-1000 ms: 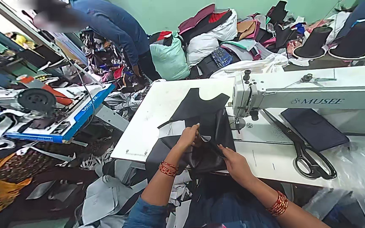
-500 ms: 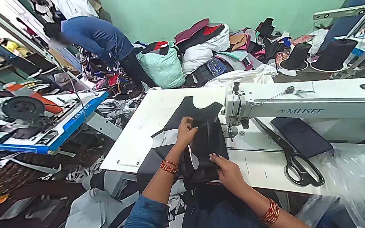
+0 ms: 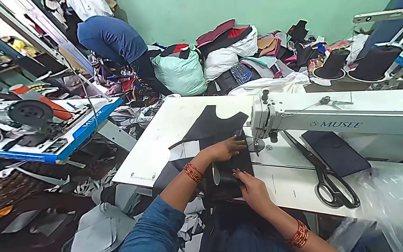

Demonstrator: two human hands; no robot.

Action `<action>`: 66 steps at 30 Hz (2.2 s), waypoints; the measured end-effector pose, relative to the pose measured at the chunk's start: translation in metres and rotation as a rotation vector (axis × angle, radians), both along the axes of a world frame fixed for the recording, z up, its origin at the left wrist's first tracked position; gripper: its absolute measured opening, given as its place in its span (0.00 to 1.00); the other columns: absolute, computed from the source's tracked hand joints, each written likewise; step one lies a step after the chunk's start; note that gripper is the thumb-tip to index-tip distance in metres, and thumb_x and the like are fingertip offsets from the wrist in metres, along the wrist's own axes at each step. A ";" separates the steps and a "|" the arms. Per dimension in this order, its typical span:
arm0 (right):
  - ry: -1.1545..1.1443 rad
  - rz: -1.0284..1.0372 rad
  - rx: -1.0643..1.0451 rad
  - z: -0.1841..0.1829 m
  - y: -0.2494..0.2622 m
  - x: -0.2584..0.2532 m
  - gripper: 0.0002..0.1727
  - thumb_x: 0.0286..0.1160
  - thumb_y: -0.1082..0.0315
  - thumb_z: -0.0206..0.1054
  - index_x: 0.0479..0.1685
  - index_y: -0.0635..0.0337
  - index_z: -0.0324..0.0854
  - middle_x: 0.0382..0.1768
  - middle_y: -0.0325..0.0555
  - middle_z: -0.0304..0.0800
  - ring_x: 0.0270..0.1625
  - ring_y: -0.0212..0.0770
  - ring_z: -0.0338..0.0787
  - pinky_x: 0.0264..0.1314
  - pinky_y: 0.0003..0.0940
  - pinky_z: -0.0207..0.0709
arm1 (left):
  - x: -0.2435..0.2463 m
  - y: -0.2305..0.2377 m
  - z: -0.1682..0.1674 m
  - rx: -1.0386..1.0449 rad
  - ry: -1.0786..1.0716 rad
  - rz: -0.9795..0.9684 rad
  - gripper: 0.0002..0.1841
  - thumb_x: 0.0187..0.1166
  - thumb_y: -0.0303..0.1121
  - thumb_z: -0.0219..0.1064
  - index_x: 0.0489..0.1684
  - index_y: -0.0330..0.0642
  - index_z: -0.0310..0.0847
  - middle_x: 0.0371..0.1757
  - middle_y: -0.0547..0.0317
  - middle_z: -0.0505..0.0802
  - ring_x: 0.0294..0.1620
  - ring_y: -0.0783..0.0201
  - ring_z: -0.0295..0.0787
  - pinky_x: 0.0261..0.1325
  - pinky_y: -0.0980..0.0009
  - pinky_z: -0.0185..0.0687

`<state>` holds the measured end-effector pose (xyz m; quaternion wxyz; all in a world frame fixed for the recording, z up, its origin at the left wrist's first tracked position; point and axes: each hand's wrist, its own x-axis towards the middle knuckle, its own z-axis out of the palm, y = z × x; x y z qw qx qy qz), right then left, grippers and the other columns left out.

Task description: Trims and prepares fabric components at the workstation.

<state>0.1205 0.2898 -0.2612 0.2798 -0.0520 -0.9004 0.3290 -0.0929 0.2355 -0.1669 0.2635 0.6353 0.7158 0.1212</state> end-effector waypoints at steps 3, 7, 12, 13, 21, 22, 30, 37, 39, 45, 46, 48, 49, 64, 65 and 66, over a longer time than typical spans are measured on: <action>0.005 0.003 -0.011 0.000 -0.001 0.001 0.23 0.60 0.84 0.62 0.56 0.67 0.91 0.60 0.51 0.95 0.66 0.51 0.94 0.72 0.50 0.83 | -0.012 0.005 -0.018 -0.177 -0.025 0.005 0.28 0.93 0.36 0.47 0.94 0.49 0.57 0.97 0.61 0.55 0.99 0.46 0.29 0.91 0.31 0.17; -0.009 0.006 -0.029 0.001 0.001 0.001 0.24 0.62 0.84 0.60 0.59 0.67 0.90 0.62 0.50 0.95 0.66 0.50 0.93 0.72 0.49 0.82 | -0.029 0.006 -0.030 -0.122 0.073 0.044 0.29 0.94 0.43 0.48 0.95 0.51 0.56 0.97 0.65 0.53 0.99 0.49 0.30 0.93 0.37 0.22; -0.102 -0.008 -0.104 0.012 0.001 0.004 0.22 0.67 0.82 0.62 0.62 0.68 0.87 0.60 0.54 0.95 0.60 0.54 0.95 0.60 0.54 0.87 | -0.033 -0.014 -0.024 0.121 -0.182 0.258 0.24 0.95 0.38 0.48 0.85 0.39 0.71 0.90 0.54 0.71 0.94 0.53 0.58 0.95 0.50 0.44; -0.112 -0.016 -0.113 0.013 0.001 0.004 0.22 0.67 0.81 0.63 0.62 0.68 0.87 0.59 0.54 0.95 0.57 0.55 0.96 0.56 0.55 0.87 | -0.031 -0.025 -0.018 0.224 -0.282 0.345 0.24 0.95 0.39 0.47 0.83 0.38 0.73 0.85 0.52 0.78 0.87 0.56 0.71 0.90 0.53 0.58; -0.137 -0.059 -0.129 0.012 0.004 0.003 0.17 0.68 0.75 0.63 0.55 0.65 0.86 0.38 0.53 0.95 0.35 0.53 0.95 0.35 0.54 0.85 | -0.010 -0.113 -0.014 0.507 -0.316 0.477 0.16 0.84 0.26 0.61 0.65 0.33 0.86 0.74 0.47 0.86 0.72 0.60 0.83 0.75 0.63 0.79; -0.137 -0.061 -0.141 0.012 0.005 0.003 0.16 0.69 0.74 0.63 0.55 0.65 0.86 0.37 0.53 0.95 0.35 0.52 0.95 0.35 0.54 0.85 | -0.004 -0.116 -0.023 0.511 -0.328 0.510 0.16 0.83 0.28 0.63 0.65 0.34 0.87 0.73 0.47 0.85 0.71 0.62 0.84 0.73 0.65 0.80; -0.177 -0.051 -0.323 0.010 0.011 0.002 0.17 0.79 0.63 0.64 0.58 0.65 0.84 0.35 0.49 0.93 0.37 0.42 0.92 0.43 0.45 0.85 | 0.010 -0.100 -0.066 0.596 -0.221 0.625 0.17 0.83 0.28 0.64 0.68 0.40 0.87 0.55 0.45 0.92 0.58 0.61 0.88 0.70 0.66 0.80; -0.184 -0.036 -0.308 0.009 0.013 0.002 0.15 0.76 0.64 0.65 0.55 0.64 0.85 0.34 0.48 0.92 0.37 0.42 0.92 0.42 0.45 0.84 | -0.004 -0.096 -0.047 0.408 -0.225 0.555 0.14 0.83 0.28 0.66 0.63 0.40 0.91 0.54 0.46 0.94 0.60 0.59 0.90 0.72 0.61 0.79; -0.179 -0.029 -0.315 0.008 0.013 0.002 0.15 0.77 0.64 0.65 0.54 0.64 0.85 0.34 0.47 0.92 0.36 0.41 0.91 0.41 0.44 0.84 | -0.007 -0.094 -0.042 0.355 -0.243 0.556 0.13 0.83 0.28 0.67 0.60 0.40 0.92 0.54 0.48 0.95 0.60 0.61 0.90 0.71 0.63 0.79; -0.165 -0.029 -0.312 0.007 0.014 0.002 0.15 0.76 0.64 0.64 0.54 0.63 0.85 0.32 0.46 0.91 0.34 0.40 0.90 0.40 0.43 0.83 | -0.019 -0.092 -0.035 0.298 -0.285 0.496 0.11 0.81 0.28 0.69 0.56 0.37 0.93 0.53 0.49 0.95 0.58 0.65 0.90 0.70 0.65 0.79; -0.162 -0.030 -0.309 0.007 0.014 0.001 0.15 0.76 0.64 0.64 0.53 0.63 0.85 0.32 0.46 0.91 0.34 0.39 0.90 0.39 0.43 0.83 | -0.021 -0.092 -0.034 0.290 -0.295 0.486 0.11 0.81 0.28 0.69 0.56 0.37 0.93 0.52 0.49 0.95 0.58 0.65 0.89 0.70 0.66 0.78; -0.164 -0.032 -0.306 0.007 0.013 0.001 0.14 0.76 0.64 0.64 0.53 0.62 0.85 0.31 0.45 0.91 0.33 0.39 0.90 0.38 0.42 0.83 | -0.025 -0.091 -0.035 0.277 -0.311 0.471 0.11 0.80 0.28 0.70 0.54 0.36 0.93 0.52 0.49 0.95 0.57 0.66 0.89 0.69 0.67 0.79; -0.164 -0.030 -0.306 0.007 0.013 0.001 0.14 0.76 0.64 0.64 0.53 0.62 0.85 0.31 0.45 0.91 0.33 0.39 0.90 0.38 0.42 0.83 | -0.027 -0.091 -0.034 0.266 -0.322 0.467 0.11 0.80 0.28 0.70 0.54 0.36 0.93 0.51 0.50 0.95 0.57 0.67 0.89 0.69 0.67 0.79; -0.186 -0.032 -0.310 0.007 0.013 0.002 0.13 0.76 0.64 0.64 0.51 0.62 0.85 0.31 0.46 0.90 0.34 0.41 0.90 0.38 0.45 0.82 | -0.029 -0.085 -0.027 0.167 -0.316 0.517 0.10 0.78 0.30 0.73 0.52 0.39 0.94 0.52 0.53 0.96 0.57 0.69 0.90 0.69 0.66 0.79; -0.182 -0.033 -0.308 0.006 0.013 0.001 0.13 0.76 0.64 0.64 0.51 0.62 0.85 0.31 0.45 0.90 0.33 0.41 0.90 0.38 0.45 0.82 | -0.029 -0.085 -0.027 0.167 -0.314 0.522 0.09 0.78 0.30 0.73 0.51 0.39 0.94 0.51 0.53 0.96 0.57 0.69 0.90 0.69 0.65 0.79; -0.181 -0.031 -0.306 0.006 0.013 0.002 0.13 0.76 0.64 0.64 0.51 0.61 0.85 0.31 0.45 0.90 0.33 0.41 0.90 0.38 0.44 0.82 | -0.028 -0.085 -0.027 0.165 -0.310 0.527 0.09 0.78 0.30 0.73 0.50 0.39 0.94 0.51 0.54 0.96 0.56 0.69 0.90 0.68 0.65 0.79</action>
